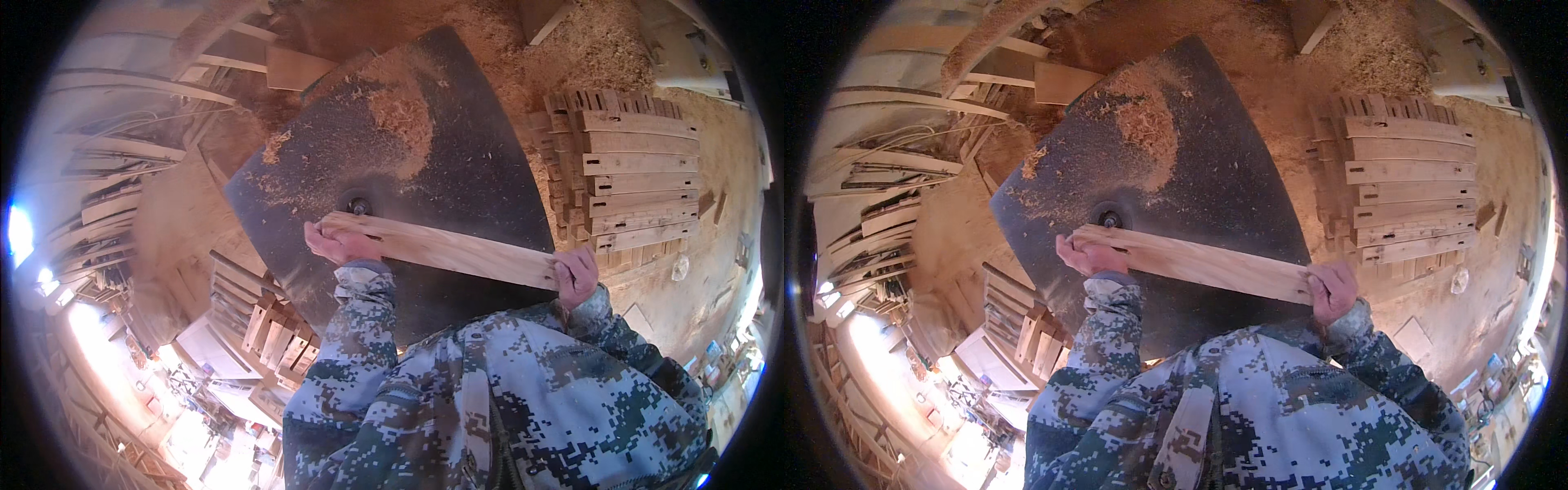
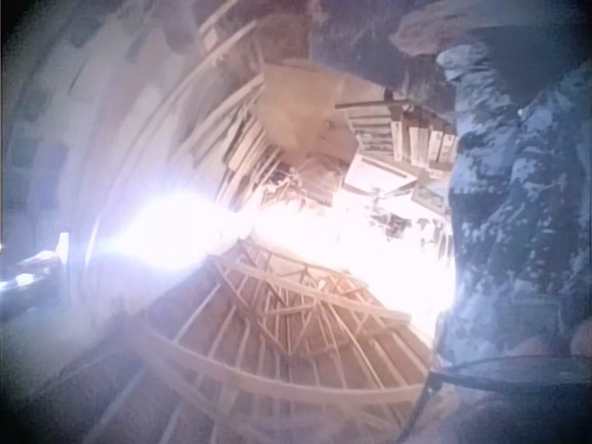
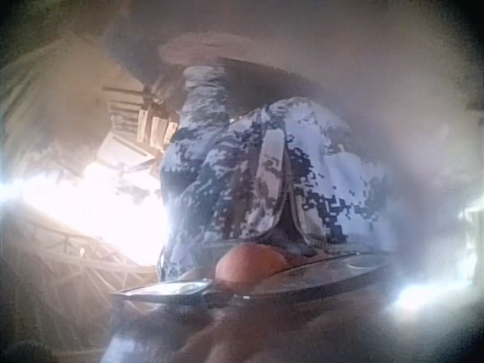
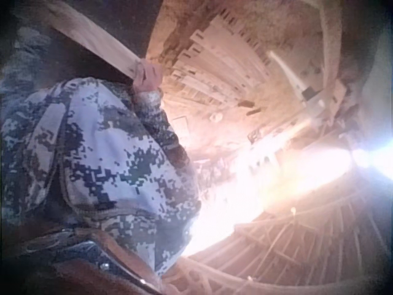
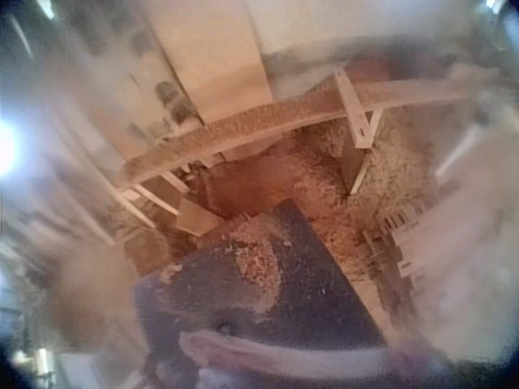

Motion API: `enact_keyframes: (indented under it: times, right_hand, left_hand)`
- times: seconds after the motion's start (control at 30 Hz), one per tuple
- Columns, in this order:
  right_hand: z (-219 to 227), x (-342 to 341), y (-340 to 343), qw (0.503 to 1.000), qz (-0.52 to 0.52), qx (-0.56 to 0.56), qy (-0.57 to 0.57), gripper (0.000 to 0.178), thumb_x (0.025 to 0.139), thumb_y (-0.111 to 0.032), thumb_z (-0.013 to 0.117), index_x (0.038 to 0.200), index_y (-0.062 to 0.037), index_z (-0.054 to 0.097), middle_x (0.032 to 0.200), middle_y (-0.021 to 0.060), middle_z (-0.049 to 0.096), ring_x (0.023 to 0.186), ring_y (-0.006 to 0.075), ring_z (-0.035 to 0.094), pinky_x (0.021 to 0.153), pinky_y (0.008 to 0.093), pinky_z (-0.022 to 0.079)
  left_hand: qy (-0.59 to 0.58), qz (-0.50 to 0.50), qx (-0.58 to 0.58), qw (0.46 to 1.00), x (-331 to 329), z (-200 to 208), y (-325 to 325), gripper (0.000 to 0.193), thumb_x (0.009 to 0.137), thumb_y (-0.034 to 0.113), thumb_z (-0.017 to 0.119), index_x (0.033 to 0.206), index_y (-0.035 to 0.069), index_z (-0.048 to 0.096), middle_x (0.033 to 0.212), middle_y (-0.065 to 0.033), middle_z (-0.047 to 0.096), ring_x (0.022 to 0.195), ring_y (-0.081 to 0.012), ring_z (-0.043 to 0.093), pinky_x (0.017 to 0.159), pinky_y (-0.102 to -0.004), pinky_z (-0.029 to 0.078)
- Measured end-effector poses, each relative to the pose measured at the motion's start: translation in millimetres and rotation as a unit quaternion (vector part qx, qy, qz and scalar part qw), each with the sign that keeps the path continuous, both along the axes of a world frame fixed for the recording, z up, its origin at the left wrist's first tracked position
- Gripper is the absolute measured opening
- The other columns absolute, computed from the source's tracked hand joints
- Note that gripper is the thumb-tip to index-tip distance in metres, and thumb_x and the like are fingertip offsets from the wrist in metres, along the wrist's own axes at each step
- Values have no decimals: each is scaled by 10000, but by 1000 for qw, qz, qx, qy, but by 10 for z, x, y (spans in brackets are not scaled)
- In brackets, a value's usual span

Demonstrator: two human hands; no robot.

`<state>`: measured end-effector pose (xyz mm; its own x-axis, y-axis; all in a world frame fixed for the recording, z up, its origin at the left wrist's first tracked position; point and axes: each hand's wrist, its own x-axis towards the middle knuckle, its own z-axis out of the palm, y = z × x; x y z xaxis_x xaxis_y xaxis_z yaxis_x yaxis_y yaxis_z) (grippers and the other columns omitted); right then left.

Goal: The person repeatedly picks up wooden planks from a stack, presses each plank against a rotating sanding drum to smooth its edges, and returns the plank to the stack. The cycle repeats for multiple planks throughout the clip.

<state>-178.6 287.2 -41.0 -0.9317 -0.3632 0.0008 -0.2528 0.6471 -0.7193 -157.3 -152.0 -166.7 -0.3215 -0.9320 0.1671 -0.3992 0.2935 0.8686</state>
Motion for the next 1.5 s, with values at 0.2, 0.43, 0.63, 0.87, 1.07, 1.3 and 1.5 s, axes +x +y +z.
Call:
enact_keyframes:
  times: [0.2, 0.43, 0.63, 0.87, 1.07, 1.3, 1.5]
  right_hand:
    - [-81, -297, -632, 996, -34, 43, 69, 321, 932, 51, 570, 1238, 1, 653, 939, 165, 623, 868, 369, 595, 777, 444, 495]
    - [-182, -450, -1246, 993, -25, 45, 103, 408, 911, 70, 526, 1304, 8, 615, 991, 180, 614, 909, 372, 583, 801, 465, 492]
    - [-334, -564, -1849, 986, -12, 47, 161, 558, 833, 90, 551, 1383, 3, 574, 1043, 175, 626, 1002, 352, 604, 903, 448, 513]
    - [-423, -635, -2861, 986, 64, -15, 153, 745, 709, 26, 715, 1425, -35, 520, 1185, 166, 609, 1055, 382, 567, 950, 498, 477]
    - [-450, -482, -3545, 978, 151, -77, 122, 810, 681, -133, 827, 1416, -57, 495, 1223, 144, 593, 1104, 381, 546, 986, 503, 442]
    - [-532, -332, -4043, 955, 243, -107, 134, 651, 747, -193, 791, 1330, -59, 534, 1151, 106, 601, 1106, 337, 561, 993, 464, 436]
    - [-436, -18, -2863, 967, 184, -102, 145, 331, 770, -100, 700, 1101, -97, 690, 993, 101, 652, 970, 338, 637, 889, 488, 482]
  left_hand:
    - [21, 8, 25, 999, -6, -33, -671, 513, 1048, 122, 414, 1552, 38, 369, 1316, -137, 586, 1165, -264, 610, 1022, -390, 519]
    - [25, 76, 94, 992, -93, 233, -1162, 535, 1032, 67, 342, 1554, -41, 380, 1493, -220, 493, 1358, -328, 517, 1170, -414, 403]
    - [113, 118, 119, 979, -13, 253, -1755, 549, 1023, 103, 378, 1555, -33, 391, 1498, -221, 496, 1358, -342, 517, 1185, -442, 392]
    - [79, 223, 226, 945, 517, 176, -2756, 385, 1038, 190, 435, 1373, 68, 580, 1360, -212, 623, 1255, -310, 614, 1006, -494, 521]
    - [41, 212, 315, 924, 1386, -22, -3525, 324, 1026, 227, 500, 1257, 119, 698, 1254, -185, 716, 1177, -283, 683, 908, -504, 598]
    - [41, 162, 363, 916, 2115, 156, -3896, 346, 952, 209, 639, 1271, 85, 691, 1223, -129, 739, 1147, -278, 700, 994, -456, 565]
    - [-298, -73, 97, 947, 1757, 623, -2989, 357, 922, 188, 704, 1249, 45, 691, 1203, -135, 724, 1112, -291, 698, 984, -438, 561]
